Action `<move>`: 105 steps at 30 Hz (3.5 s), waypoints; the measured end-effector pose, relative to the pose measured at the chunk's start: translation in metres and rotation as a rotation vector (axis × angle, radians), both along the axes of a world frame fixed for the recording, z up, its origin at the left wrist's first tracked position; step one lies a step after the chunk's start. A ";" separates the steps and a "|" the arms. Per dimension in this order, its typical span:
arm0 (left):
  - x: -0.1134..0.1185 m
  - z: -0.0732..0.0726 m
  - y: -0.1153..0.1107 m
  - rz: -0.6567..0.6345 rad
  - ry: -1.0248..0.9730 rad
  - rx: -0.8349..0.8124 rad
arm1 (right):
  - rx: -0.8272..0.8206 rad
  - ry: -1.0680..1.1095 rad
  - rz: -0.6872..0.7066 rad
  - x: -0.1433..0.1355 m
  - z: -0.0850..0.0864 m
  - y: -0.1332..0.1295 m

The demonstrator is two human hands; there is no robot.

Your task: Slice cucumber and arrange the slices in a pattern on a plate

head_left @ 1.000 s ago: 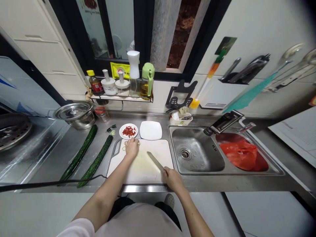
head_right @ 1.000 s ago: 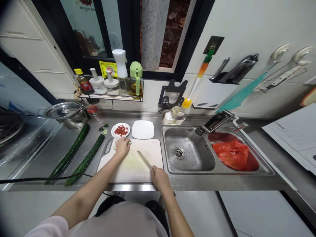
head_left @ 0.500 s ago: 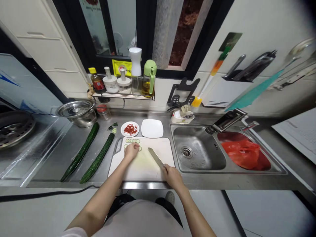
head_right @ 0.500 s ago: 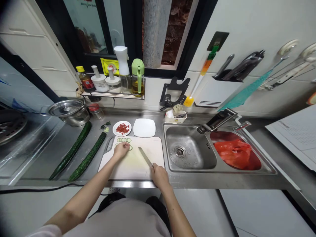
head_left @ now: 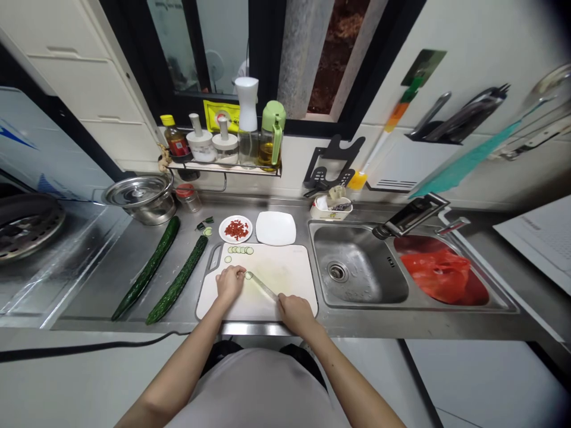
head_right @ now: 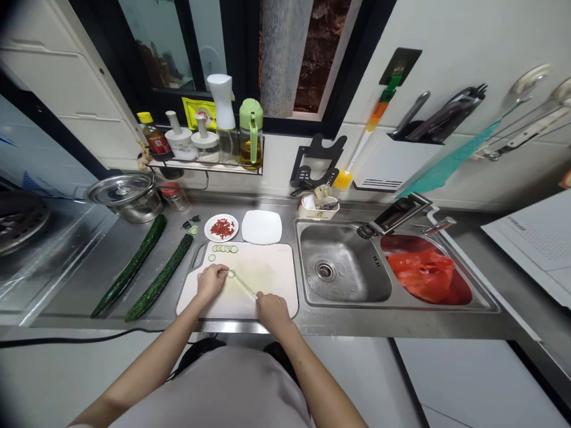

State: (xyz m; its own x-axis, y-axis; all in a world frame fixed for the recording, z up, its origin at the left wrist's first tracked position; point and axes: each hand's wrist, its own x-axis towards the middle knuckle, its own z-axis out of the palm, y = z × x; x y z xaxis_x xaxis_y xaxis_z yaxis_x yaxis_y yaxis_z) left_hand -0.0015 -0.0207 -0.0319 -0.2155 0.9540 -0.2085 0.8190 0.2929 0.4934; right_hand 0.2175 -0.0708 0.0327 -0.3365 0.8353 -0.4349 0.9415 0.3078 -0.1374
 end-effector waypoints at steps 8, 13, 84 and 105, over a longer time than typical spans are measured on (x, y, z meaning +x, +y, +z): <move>0.003 -0.001 0.000 -0.006 -0.013 -0.005 | -0.032 -0.018 0.028 -0.004 -0.001 0.002; 0.003 0.000 -0.001 -0.002 -0.002 -0.011 | -0.055 -0.039 0.040 -0.009 0.000 0.002; 0.009 0.002 -0.007 0.002 0.014 0.007 | -0.042 0.001 -0.035 0.030 0.014 0.022; -0.040 0.001 0.026 0.364 -0.083 0.063 | -0.012 0.041 -0.145 0.034 -0.009 0.019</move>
